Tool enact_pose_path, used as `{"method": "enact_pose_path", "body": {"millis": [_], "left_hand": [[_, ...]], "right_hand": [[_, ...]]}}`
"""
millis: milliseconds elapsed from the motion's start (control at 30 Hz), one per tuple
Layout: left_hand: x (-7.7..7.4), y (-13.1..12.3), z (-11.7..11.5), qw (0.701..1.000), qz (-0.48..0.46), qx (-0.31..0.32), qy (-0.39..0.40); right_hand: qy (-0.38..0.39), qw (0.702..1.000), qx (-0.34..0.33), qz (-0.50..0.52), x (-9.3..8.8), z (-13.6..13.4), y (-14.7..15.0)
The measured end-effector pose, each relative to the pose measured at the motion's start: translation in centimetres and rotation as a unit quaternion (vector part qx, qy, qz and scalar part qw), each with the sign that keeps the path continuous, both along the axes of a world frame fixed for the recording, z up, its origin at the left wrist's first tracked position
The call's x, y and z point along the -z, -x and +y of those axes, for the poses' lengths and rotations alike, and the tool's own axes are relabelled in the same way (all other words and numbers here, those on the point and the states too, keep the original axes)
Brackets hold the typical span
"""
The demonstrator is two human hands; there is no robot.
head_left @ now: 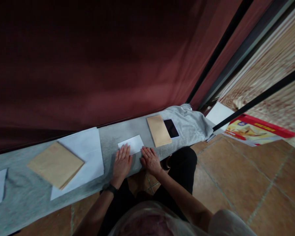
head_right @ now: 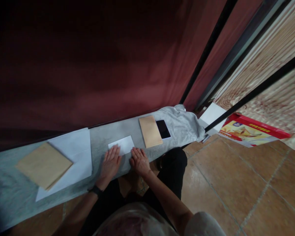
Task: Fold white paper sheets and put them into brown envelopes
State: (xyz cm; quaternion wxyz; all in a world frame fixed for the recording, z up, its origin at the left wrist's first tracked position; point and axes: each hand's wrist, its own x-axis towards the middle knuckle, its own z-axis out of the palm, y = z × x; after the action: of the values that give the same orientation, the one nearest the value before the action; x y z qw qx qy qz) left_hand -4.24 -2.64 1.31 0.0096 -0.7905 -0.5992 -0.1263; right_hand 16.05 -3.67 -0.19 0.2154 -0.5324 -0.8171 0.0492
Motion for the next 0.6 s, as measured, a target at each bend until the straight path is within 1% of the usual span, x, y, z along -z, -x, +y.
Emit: {"method": "enact_pose_path", "body": {"millis": [67, 100, 133, 200, 267, 433, 533, 600], "left_hand": [[-0.1, -1.2, -0.5, 0.998, 0.004, 0.069, 0.012], [-0.1, -1.8, -0.8, 0.996, 0.008, 0.088, 0.02], [0.0, -2.2, -1.1, 0.995, 0.012, 0.094, 0.027], [0.1, -2.7, -1.6, 0.996, 0.019, 0.08, 0.036], [0.3, -2.6, -2.1, 0.997, 0.023, 0.066, 0.038], [0.7, -0.7, -3.7, 0.998, 0.027, 0.047, 0.021], [0.6, 0.3, -4.4, 0.999, 0.027, 0.031, 0.012], [0.0, 0.4, -4.1, 0.999, 0.023, 0.025, 0.01]], "right_hand": [[0.004, 1.0, 0.001, 0.0, 0.0, -0.1, 0.0], [0.006, 1.0, 0.001, 0.0, 0.0, -0.1, 0.0], [0.008, 1.0, 0.002, -0.001, 0.0, -0.2, 0.0], [0.01, 1.0, 0.004, -0.002, -0.1, -0.3, 0.0], [0.009, 1.0, 0.006, -0.001, -0.2, -0.4, 0.0], [0.006, 1.0, 0.011, 0.006, -0.6, -0.5, 0.0], [0.008, 1.0, 0.014, 0.012, -0.7, -0.5, 0.1], [0.011, 1.0, 0.016, 0.019, -0.7, -0.5, 0.1]]}}
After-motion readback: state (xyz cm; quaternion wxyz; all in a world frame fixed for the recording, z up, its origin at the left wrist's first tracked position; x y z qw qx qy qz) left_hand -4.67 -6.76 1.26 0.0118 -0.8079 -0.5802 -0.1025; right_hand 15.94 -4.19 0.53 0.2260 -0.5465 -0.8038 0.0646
